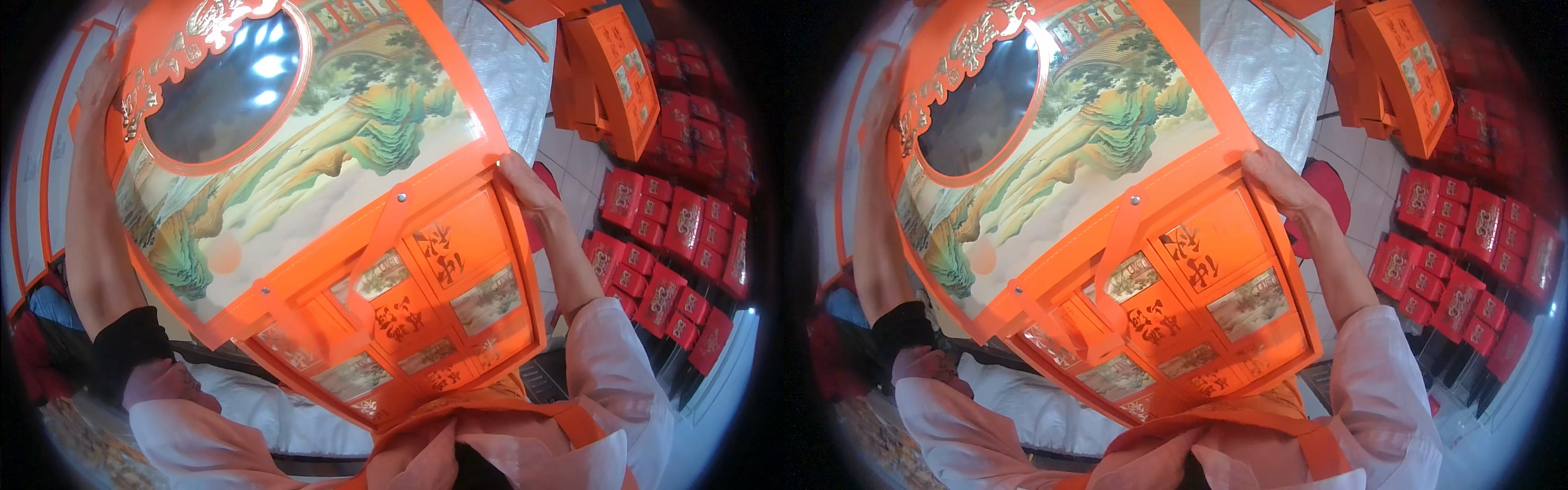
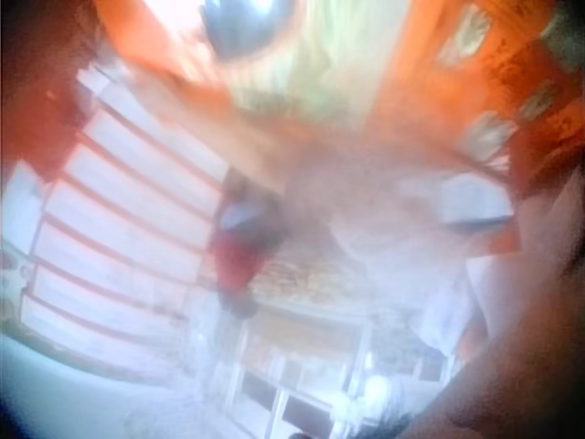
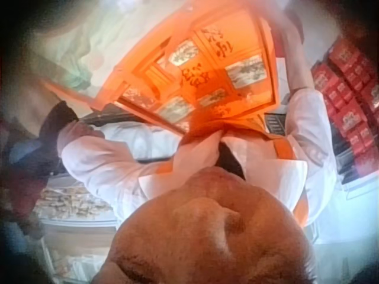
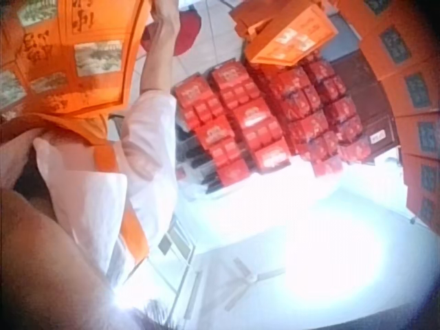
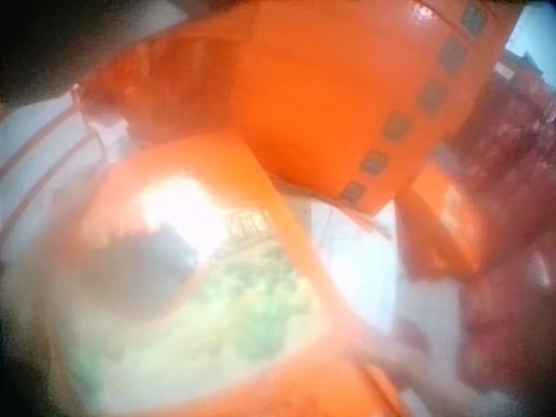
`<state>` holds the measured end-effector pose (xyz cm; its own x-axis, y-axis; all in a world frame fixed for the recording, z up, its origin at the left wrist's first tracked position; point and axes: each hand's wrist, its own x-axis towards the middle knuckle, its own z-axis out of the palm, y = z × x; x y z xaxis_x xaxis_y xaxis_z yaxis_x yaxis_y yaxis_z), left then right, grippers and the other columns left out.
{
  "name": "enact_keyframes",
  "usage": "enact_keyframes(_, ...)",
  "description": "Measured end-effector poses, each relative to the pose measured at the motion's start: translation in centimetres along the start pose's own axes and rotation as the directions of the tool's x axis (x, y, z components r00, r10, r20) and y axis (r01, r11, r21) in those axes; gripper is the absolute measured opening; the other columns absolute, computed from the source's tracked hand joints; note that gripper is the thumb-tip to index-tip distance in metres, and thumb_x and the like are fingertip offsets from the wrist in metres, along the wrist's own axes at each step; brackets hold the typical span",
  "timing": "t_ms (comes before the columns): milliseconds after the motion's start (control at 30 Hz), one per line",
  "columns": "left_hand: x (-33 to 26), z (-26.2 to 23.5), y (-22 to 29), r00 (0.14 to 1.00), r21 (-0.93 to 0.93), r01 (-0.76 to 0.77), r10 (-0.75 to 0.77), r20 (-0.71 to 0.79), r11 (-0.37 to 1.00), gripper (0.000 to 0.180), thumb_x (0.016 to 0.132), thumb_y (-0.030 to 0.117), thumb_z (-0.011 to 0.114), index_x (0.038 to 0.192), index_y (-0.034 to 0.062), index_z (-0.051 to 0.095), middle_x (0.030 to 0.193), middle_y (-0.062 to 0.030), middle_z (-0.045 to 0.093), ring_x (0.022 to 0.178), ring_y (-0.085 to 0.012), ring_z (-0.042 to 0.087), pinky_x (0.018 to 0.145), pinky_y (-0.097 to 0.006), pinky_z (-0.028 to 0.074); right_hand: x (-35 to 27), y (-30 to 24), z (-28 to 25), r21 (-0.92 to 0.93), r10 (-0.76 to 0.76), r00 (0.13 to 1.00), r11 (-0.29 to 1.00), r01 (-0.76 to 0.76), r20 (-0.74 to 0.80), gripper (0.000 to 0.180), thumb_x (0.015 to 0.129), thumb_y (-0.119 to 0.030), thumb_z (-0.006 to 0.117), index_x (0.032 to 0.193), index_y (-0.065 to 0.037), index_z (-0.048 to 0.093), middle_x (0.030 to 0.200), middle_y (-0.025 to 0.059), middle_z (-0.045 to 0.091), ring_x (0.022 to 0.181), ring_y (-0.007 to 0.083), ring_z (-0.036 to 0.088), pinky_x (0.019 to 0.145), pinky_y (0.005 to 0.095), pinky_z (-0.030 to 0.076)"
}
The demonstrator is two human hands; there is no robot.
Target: The person assembles orange cardboard boxes by folding the flaps and securing the structure. They handle the boxes one at a time, folding the sides and top flaps to form a complete container. The person then places the assembled boxes into a larger cardboard shipping box.
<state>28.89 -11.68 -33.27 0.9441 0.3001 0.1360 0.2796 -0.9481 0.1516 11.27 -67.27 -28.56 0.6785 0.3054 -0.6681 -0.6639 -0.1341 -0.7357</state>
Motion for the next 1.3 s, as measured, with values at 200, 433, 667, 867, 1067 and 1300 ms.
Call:
enact_keyframes(200, 0.1, -0.4, -0.1, 1.000, -0.014, 0.006, -0.006, -0.012, 1.000, 0.064, 0.075, 0.060, 0.040, 0.111, 0.0080, 0.052, 0.093, -0.0135, 0.059, 0.096, -0.0270, 0.053, 0.089, -0.043, 0.030, -0.3, -2.0, 1.1, -0.041, 0.081, 0.997, 0.996, -0.081, -0.001, 0.077, 0.076, -0.051, 0.054, 0.125, 0.002, 0.029, 0.118, 0.0131, 0.043, 0.106, 0.0172, 0.045, 0.086, 0.0289, 0.041)
enact_keyframes(433, -1.4, -1.4, 0.8, 1.000, -0.028, -0.002, 0.001, -0.010, 1.000, 0.064, 0.075, 0.059, 0.040, 0.111, 0.0079, 0.051, 0.090, -0.0129, 0.060, 0.094, -0.0266, 0.053, 0.088, -0.042, 0.031, 0.4, -0.6, 0.8, 0.193, 0.014, 1.000, 0.981, -0.014, 0.005, 0.071, 0.076, -0.045, 0.058, 0.122, 0.001, 0.033, 0.115, 0.0121, 0.045, 0.102, 0.0175, 0.048, 0.085, 0.0292, 0.043)
enact_keyframes(667, -3.1, -1.8, 1.2, 1.000, -0.046, -0.002, 0.003, 0.011, 0.999, 0.064, 0.075, 0.059, 0.041, 0.111, 0.0079, 0.051, 0.088, -0.0123, 0.060, 0.092, -0.0262, 0.054, 0.086, -0.042, 0.033, -0.1, -0.4, 2.9, 0.255, 0.049, 0.971, 0.967, 0.013, -0.236, 0.065, 0.074, -0.044, 0.059, 0.119, -0.002, 0.038, 0.115, 0.0104, 0.046, 0.100, 0.0198, 0.050, 0.082, 0.0314, 0.044)
enact_keyframes(867, -4.3, -2.6, 1.0, 1.000, -0.070, 0.020, -0.020, 0.004, 0.997, 0.064, 0.074, 0.059, 0.041, 0.112, 0.0078, 0.050, 0.085, -0.0117, 0.061, 0.091, -0.0259, 0.055, 0.085, -0.042, 0.034, 0.4, 0.5, -1.8, 0.032, 0.141, 0.973, 0.990, -0.137, -0.181, 0.065, 0.079, -0.046, 0.052, 0.123, -0.002, 0.035, 0.123, 0.0092, 0.040, 0.112, 0.0166, 0.039, 0.092, 0.0316, 0.033)
enact_keyframes(1067, -4.1, -4.3, 1.3, 0.998, 0.004, 0.041, -0.041, -0.051, 0.999, 0.064, 0.074, 0.059, 0.041, 0.112, 0.0078, 0.050, 0.083, -0.0112, 0.062, 0.089, -0.0255, 0.056, 0.084, -0.041, 0.035, 8.8, -12.5, 0.4, -0.732, -0.461, 0.884, 0.575, 0.366, 0.079, 0.050, 0.088, -0.036, 0.041, 0.124, -0.002, 0.037, 0.124, 0.0104, 0.041, 0.118, 0.0189, 0.035, 0.096, 0.0305, 0.028)
enact_keyframes(1300, -4.9, -4.5, 0.6, 0.986, -0.042, 0.002, -0.009, -0.167, 0.999, 0.050, 0.077, 0.049, 0.041, 0.082, 0.0016, 0.057, 0.071, -0.0126, 0.058, 0.079, -0.0193, 0.055, 0.084, -0.036, 0.031, 23.4, -23.6, 23.2, -0.709, -0.616, 0.419, -0.353, 0.610, 0.667, 0.056, 0.085, -0.042, 0.042, 0.125, -0.002, 0.035, 0.127, 0.0131, 0.037, 0.118, 0.0255, 0.034, 0.096, 0.0332, 0.029)
